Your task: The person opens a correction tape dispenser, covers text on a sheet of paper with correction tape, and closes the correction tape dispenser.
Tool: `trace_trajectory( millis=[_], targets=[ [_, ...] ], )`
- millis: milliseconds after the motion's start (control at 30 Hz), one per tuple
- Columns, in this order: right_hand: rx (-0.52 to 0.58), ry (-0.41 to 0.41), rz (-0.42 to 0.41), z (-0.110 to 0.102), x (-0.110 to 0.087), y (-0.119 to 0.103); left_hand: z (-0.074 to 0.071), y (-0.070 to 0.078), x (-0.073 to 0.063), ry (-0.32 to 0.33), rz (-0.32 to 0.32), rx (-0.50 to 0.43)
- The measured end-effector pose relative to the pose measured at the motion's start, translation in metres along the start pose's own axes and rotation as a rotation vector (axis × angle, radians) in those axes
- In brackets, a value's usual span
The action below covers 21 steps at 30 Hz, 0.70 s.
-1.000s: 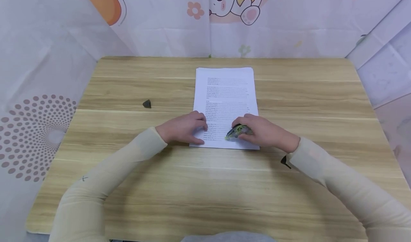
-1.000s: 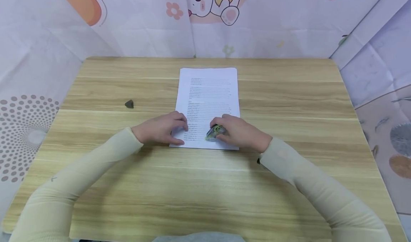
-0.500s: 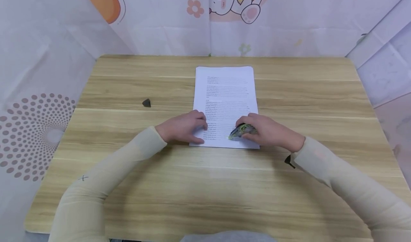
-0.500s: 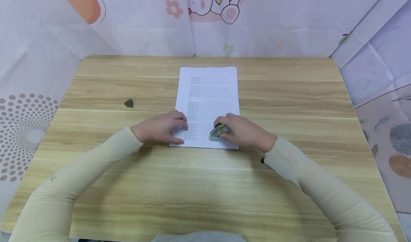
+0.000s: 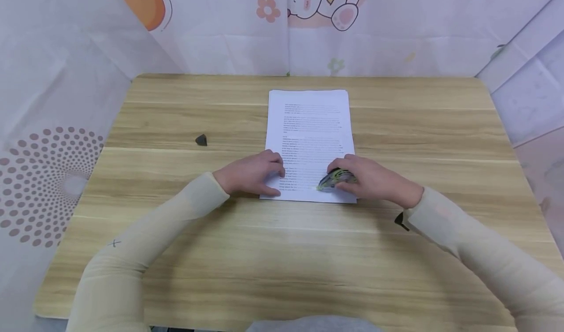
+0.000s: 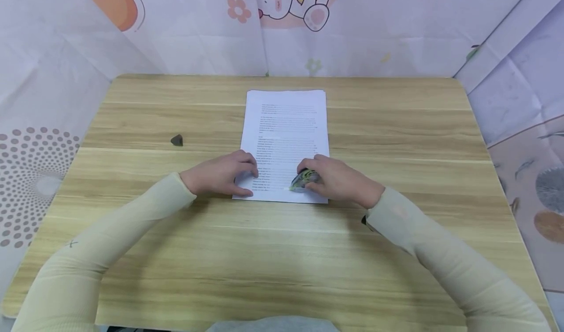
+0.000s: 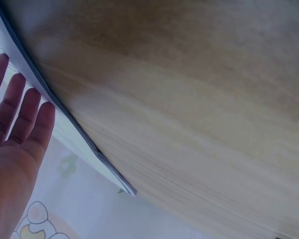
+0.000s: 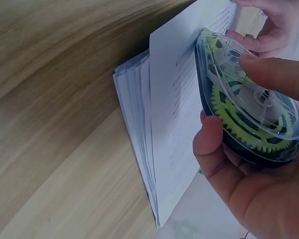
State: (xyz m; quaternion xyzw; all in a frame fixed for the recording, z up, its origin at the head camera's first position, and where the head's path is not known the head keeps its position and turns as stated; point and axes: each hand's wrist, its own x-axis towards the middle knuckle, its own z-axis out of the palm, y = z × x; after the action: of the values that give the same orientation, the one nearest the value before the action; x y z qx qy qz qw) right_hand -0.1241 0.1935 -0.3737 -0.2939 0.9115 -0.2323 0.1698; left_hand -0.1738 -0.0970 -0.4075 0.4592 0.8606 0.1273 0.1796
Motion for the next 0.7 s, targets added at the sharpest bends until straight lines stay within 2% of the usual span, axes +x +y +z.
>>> trace_trajectory(
  millis=[700],
  targets=[
    [0.007, 0.010, 0.042, -0.004, -0.017, 0.012, 0.001, 0.000, 0.000, 0.002, -0.001, -0.004]
  ],
)
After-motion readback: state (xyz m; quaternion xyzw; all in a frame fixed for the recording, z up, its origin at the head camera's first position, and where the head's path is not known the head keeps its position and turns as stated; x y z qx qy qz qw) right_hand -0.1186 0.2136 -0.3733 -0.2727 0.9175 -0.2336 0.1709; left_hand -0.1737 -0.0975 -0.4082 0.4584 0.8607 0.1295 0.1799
